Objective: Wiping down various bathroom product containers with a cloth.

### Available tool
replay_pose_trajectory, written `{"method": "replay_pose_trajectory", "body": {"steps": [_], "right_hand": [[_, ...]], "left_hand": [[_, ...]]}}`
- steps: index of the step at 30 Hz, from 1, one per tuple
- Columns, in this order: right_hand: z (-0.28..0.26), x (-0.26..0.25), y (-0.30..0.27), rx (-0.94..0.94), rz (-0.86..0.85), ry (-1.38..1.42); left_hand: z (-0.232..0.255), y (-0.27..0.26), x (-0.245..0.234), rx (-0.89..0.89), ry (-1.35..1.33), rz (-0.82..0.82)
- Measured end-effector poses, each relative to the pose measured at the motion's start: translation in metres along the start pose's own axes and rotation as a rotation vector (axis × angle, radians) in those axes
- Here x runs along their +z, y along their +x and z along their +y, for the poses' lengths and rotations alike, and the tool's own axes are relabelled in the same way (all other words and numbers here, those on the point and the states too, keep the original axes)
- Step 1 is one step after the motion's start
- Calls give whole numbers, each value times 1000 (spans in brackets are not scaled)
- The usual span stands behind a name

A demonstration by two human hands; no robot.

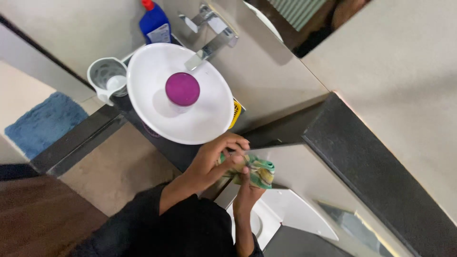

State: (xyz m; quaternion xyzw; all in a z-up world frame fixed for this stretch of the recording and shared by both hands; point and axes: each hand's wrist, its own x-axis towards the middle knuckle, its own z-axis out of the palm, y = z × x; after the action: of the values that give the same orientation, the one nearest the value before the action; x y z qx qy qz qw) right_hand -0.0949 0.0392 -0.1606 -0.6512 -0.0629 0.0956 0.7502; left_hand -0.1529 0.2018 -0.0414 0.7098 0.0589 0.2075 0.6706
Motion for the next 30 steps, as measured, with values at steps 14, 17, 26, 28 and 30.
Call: {"method": "replay_pose_trajectory", "body": {"steps": [14, 17, 26, 28, 30], "right_hand": [[57, 34, 34, 184, -208, 95], [31, 65, 32, 369, -280, 376], [12, 139, 7, 413, -280, -9], [21, 152, 1, 413, -69, 45], [7, 165, -2, 385, 29, 97]], "left_hand": [[-90, -46, -54, -86, 87, 275], [-94, -32, -71, -120, 282, 226], [-122, -16, -142, -341, 86, 172], [-145, -17, -156, -479, 78, 172], [-171, -16, -171, -318, 225, 285]]}}
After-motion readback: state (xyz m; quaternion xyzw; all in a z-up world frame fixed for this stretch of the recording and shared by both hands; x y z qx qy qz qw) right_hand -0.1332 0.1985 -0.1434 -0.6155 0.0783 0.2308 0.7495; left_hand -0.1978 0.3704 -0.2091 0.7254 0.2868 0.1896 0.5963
